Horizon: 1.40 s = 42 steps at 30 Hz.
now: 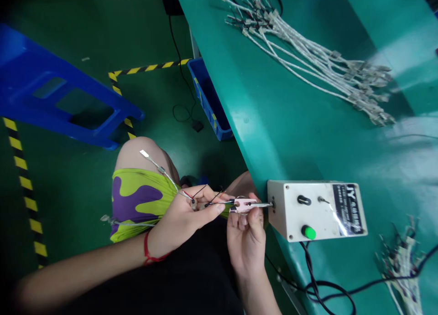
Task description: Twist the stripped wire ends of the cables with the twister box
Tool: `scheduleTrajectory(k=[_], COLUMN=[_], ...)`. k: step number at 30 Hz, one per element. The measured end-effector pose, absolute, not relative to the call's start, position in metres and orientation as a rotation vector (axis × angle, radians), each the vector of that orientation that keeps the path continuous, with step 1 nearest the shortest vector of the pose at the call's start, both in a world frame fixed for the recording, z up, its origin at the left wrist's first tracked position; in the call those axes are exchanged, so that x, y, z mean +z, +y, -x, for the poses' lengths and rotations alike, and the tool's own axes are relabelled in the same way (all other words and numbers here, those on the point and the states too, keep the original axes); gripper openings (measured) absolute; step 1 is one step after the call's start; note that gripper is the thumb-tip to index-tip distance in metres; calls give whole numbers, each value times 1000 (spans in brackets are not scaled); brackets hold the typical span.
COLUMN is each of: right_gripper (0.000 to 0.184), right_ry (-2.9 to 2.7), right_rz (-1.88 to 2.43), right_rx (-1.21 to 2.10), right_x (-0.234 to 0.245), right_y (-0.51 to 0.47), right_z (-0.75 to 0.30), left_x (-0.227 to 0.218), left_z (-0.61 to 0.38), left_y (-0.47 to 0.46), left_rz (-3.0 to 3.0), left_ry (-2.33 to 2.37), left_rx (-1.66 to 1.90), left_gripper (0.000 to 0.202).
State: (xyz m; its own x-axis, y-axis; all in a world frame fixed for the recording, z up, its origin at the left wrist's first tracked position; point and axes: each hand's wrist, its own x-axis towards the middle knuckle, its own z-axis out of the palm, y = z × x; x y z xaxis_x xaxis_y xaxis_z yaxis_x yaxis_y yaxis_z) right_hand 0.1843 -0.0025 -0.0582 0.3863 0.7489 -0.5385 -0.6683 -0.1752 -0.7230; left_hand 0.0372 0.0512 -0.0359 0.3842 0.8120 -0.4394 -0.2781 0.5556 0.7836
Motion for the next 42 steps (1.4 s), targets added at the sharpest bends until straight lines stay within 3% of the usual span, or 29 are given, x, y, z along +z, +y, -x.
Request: scheduleTrajectory(k=[42], right_gripper=[39], right_ry=[-64], right_rz=[1151], right_rx=[1299], right_x=[-58], right_y=[-4], right_z=[-185], left_x=[-41], left_z=[-42], left_y=[42], left_rz=[-714], left_ry=[957], left_rx=[801], left_gripper=[6])
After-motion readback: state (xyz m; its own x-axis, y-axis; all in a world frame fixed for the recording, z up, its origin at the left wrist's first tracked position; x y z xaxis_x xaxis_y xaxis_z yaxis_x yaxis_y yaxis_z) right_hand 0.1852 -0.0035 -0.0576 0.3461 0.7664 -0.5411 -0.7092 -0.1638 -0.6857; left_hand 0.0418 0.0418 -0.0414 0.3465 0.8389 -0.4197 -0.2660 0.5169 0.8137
